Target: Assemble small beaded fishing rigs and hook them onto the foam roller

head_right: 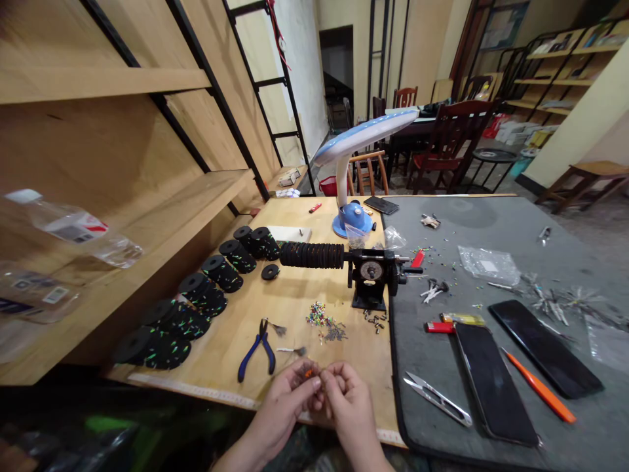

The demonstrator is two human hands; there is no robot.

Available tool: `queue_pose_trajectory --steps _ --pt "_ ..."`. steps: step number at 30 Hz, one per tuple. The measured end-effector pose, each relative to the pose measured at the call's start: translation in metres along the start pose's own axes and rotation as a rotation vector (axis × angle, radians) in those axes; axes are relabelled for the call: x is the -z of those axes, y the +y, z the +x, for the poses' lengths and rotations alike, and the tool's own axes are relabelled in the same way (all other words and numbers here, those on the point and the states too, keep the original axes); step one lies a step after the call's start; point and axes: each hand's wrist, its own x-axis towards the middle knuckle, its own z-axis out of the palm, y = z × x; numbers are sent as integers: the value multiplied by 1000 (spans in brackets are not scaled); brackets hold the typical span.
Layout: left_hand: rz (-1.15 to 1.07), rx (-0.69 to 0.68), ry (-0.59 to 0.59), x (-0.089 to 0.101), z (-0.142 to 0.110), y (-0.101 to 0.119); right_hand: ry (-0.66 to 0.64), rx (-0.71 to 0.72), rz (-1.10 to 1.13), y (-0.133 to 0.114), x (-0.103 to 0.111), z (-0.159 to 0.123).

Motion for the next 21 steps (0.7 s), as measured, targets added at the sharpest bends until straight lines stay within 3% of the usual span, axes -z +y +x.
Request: queue_pose_trajectory --steps 14,21 --pt "206 -125 88 3 8 -4 -13 -57 -24 -7 3 -9" --pt "253 -167 80 5 5 -1 -48 -7 -110 -7 4 -10"
